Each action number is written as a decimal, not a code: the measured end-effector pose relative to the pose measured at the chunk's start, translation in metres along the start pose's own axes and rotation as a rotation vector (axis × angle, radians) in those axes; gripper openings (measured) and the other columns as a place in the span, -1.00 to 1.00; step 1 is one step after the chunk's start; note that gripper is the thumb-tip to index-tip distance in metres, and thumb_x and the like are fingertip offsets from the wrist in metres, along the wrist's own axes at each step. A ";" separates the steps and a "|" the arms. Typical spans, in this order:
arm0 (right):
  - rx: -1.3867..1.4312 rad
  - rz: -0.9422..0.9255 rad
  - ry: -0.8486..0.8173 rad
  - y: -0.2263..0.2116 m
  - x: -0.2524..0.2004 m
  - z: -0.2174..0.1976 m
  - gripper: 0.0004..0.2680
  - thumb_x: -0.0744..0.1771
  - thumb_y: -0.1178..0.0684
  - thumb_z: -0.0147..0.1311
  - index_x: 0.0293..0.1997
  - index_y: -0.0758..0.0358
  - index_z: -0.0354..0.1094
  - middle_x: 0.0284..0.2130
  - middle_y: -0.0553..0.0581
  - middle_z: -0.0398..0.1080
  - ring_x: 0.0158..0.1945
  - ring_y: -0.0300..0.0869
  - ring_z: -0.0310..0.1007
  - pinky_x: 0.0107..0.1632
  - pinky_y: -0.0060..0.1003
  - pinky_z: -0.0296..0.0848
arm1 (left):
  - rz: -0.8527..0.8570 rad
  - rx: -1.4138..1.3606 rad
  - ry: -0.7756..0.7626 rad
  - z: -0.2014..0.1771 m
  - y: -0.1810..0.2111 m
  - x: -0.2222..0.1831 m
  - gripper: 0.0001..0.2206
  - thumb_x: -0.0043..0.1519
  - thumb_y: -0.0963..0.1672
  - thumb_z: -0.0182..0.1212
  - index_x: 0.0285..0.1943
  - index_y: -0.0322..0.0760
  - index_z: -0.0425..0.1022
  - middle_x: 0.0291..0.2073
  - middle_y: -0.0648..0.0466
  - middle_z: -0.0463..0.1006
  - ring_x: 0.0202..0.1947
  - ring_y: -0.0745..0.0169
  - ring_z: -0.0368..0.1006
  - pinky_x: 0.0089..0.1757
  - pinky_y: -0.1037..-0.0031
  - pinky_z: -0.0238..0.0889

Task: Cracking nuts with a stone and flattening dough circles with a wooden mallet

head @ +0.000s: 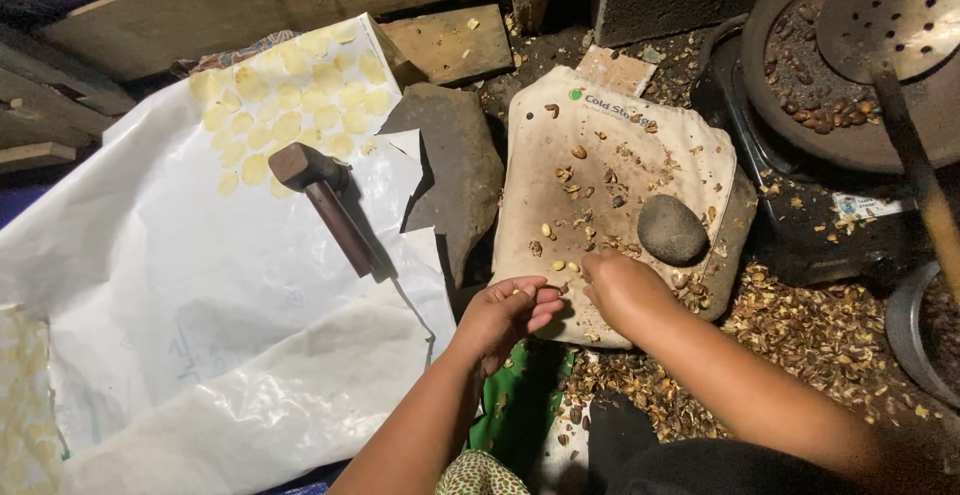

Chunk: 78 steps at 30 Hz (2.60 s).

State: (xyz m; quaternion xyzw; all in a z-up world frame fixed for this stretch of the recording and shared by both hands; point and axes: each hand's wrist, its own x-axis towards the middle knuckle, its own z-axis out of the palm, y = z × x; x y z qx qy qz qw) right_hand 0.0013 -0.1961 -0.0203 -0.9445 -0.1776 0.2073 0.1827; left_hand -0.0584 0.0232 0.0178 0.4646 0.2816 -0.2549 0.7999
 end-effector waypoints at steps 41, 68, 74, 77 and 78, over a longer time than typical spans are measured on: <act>0.277 0.095 0.048 -0.101 -0.039 -0.152 -0.76 0.32 0.00 0.08 0.08 0.06 0.52 -0.12 0.22 0.61 0.06 0.13 0.55 0.16 0.01 0.46 | -0.133 -0.553 -0.094 0.014 0.035 0.010 -0.76 0.39 -0.18 -0.04 0.16 -0.51 0.34 -0.25 -0.14 0.50 -0.25 0.08 0.55 -0.20 0.36 0.48; 0.210 0.235 0.094 -0.353 0.194 -0.039 -0.46 0.37 -0.21 -0.03 0.38 0.47 0.04 0.15 0.53 0.35 0.24 0.24 0.38 0.18 0.12 0.44 | 0.565 0.507 0.802 -0.377 0.194 -0.011 -0.82 0.22 -0.11 0.31 -0.03 -0.01 0.73 -0.31 0.01 0.71 -0.21 0.09 0.63 -0.20 0.42 0.47; 0.197 0.163 0.109 -0.383 0.157 -0.026 -0.60 0.41 -0.17 -0.11 0.19 0.43 0.16 0.01 0.58 0.42 0.15 0.32 0.44 0.13 0.22 0.50 | 0.853 1.036 0.769 -0.331 0.220 -0.009 -0.81 0.38 -0.03 0.11 0.00 -0.11 0.57 -0.27 0.10 0.58 -0.10 0.15 0.52 -0.02 0.40 0.40; 0.166 0.171 0.038 -0.407 0.160 -0.052 -0.56 0.38 -0.25 -0.06 0.21 0.39 0.19 0.02 0.51 0.43 0.17 0.26 0.44 0.13 0.15 0.51 | 0.965 1.175 0.816 -0.328 0.227 0.009 -0.84 0.35 -0.01 0.15 -0.11 -0.06 0.53 -0.28 0.19 0.49 -0.05 0.19 0.43 0.02 0.38 0.32; 0.176 0.163 0.005 -0.423 0.158 -0.069 -0.49 0.36 -0.30 -0.03 0.27 0.40 0.20 0.08 0.50 0.41 0.22 0.27 0.39 0.17 0.16 0.46 | 0.958 1.185 0.862 -0.326 0.229 0.013 -0.86 0.30 0.00 0.24 -0.16 -0.03 0.53 -0.27 0.23 0.47 -0.01 0.18 0.41 0.03 0.34 0.30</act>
